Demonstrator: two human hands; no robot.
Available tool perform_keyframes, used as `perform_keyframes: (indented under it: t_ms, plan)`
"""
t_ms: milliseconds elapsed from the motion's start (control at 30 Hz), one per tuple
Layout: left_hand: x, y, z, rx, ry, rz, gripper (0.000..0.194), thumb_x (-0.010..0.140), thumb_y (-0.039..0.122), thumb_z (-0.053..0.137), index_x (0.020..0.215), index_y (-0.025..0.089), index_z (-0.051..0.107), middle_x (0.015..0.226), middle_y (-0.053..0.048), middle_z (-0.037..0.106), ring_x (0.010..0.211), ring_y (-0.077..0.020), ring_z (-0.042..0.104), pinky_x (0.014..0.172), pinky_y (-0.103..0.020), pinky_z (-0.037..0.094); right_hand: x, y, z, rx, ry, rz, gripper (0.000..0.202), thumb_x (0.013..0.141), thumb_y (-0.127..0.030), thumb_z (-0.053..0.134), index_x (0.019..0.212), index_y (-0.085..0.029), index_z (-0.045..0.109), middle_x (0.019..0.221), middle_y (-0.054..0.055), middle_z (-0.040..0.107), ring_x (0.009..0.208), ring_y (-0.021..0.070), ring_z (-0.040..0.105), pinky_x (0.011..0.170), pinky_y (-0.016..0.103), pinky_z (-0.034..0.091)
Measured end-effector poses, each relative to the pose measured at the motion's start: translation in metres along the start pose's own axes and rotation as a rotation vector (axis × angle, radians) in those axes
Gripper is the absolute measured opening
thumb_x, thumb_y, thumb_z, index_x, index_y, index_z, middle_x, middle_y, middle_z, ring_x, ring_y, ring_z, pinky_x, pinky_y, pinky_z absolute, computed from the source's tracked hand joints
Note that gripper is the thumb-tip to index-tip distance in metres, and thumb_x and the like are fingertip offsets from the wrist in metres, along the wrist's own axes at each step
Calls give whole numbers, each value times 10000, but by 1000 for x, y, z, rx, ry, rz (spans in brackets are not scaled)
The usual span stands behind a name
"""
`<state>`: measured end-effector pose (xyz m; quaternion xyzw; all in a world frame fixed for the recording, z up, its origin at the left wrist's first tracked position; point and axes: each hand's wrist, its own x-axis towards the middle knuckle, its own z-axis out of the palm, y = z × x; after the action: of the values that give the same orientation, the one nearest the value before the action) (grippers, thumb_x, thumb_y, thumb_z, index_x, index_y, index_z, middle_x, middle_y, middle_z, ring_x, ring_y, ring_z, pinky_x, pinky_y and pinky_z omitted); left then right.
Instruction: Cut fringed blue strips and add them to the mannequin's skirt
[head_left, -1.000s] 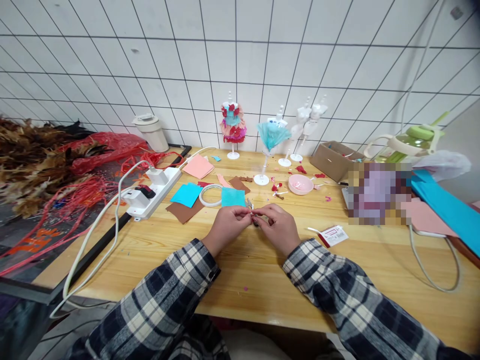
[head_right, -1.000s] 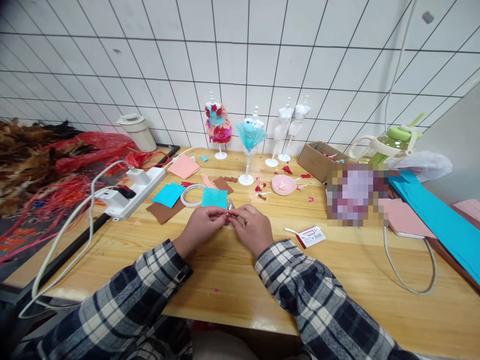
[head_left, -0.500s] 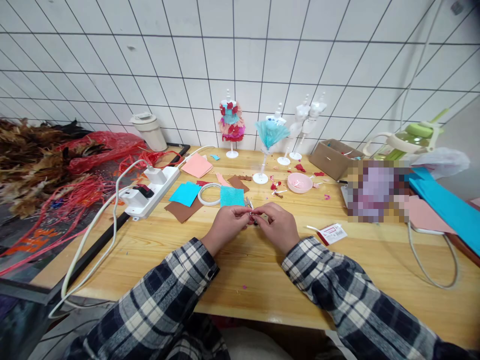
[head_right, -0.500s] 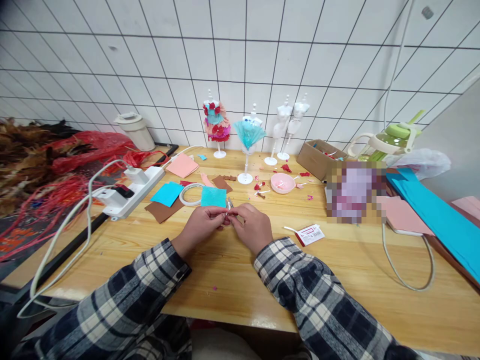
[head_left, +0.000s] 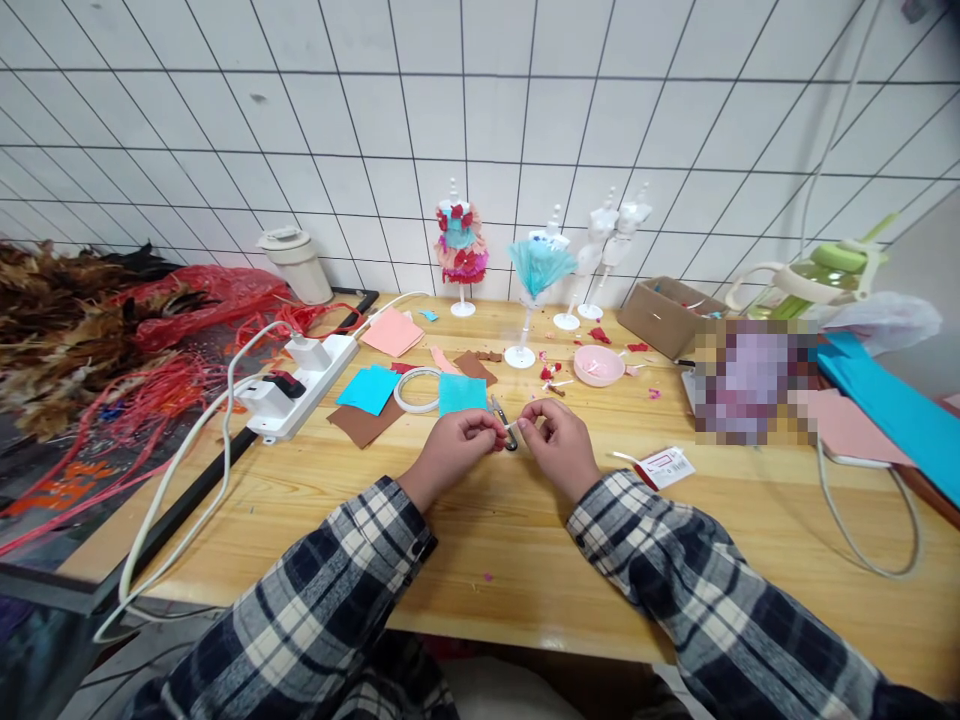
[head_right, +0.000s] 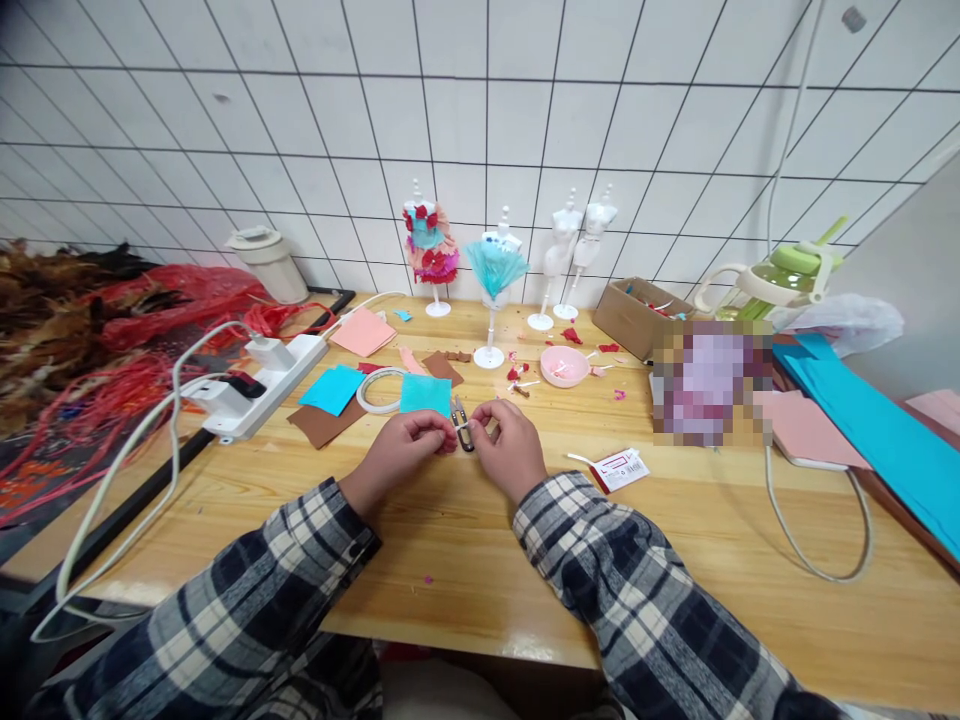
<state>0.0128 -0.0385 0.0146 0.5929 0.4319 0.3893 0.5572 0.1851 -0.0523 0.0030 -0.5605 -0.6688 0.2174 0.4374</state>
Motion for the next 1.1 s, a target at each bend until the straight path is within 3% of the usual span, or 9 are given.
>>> perform_keyframes:
  t_ms: [167, 300, 400, 567, 667, 767, 833, 967, 1100]
  plan:
    - [-2, 3, -7, -249, -47, 82, 84, 719, 247, 629, 712, 163, 628, 867, -51, 674, 826, -173, 635, 768, -294, 504, 4, 7, 3, 88, 4, 166, 142, 786, -327, 555, 747, -196, 594, 600, -30, 554, 497, 116, 437, 506, 243, 352]
    - [-2, 1, -11, -433, -58, 85, 120, 697, 234, 606, 798, 169, 607, 1032, -94, 673, 997, -229, 629, 887, -361, 495, 5, 12, 4, 47, -11, 140, 120, 781, -305, 547, 749, -200, 597, 567, -40, 523, 516, 119, 446, 512, 232, 346]
    - [-3, 2, -13, -584, -81, 63, 151, 685, 203, 567, 832, 174, 586, 1044, -102, 692, 1044, -241, 637, 963, -407, 470, 6, 16, 4, 20, -9, 124, 111, 778, -291, 542, 745, -202, 600, 579, -35, 539, 524, 120, 458, 513, 228, 352]
    - [-3, 0, -17, -782, -39, -62, 167, 780, 261, 597, 916, 190, 530, 1093, -125, 718, 1120, -254, 645, 1053, -436, 414, 4, 18, 6, 5, -33, 155, 120, 773, -299, 552, 739, -197, 607, 696, 3, 657, 506, 114, 487, 512, 237, 396]
    - [-2, -4, -19, -811, 3, -103, 216, 803, 312, 638, 936, 207, 504, 1095, -116, 729, 1116, -239, 654, 1034, -404, 434, 1, 12, 0, 184, -44, 230, 157, 786, -362, 561, 758, -208, 551, 924, 63, 735, 477, 110, 535, 484, 252, 440]
    - [-1, -6, -21, -803, 36, -130, 256, 778, 300, 686, 919, 216, 489, 1074, -88, 739, 1096, -216, 666, 1006, -369, 458, 11, -2, -22, 372, 9, 289, 244, 783, -446, 588, 796, -217, 504, 982, 114, 744, 550, 159, 640, 450, 254, 461]
    - [0, -7, -22, -775, 38, -152, 273, 768, 296, 711, 885, 214, 478, 1066, -84, 742, 1079, -208, 673, 986, -352, 470, 31, -12, -47, 320, 112, 236, 269, 767, -453, 629, 818, -206, 535, 924, 121, 748, 625, 184, 671, 498, 265, 492]
    - [1, -7, -21, -693, 34, -191, 328, 746, 337, 753, 848, 208, 469, 1025, -90, 750, 1044, -205, 686, 947, -331, 483, 99, -13, -103, -96, 442, 96, 222, 776, -399, 636, 837, -186, 624, 869, 98, 737, 722, 202, 674, 660, 313, 506]
    - [2, -11, -20, -617, 58, -248, 392, 710, 423, 776, 798, 199, 466, 935, -91, 761, 972, -214, 705, 886, -323, 498, 162, 25, -147, -476, 656, 172, 181, 811, -324, 576, 884, -185, 666, 813, 81, 711, 774, 229, 637, 729, 349, 442]
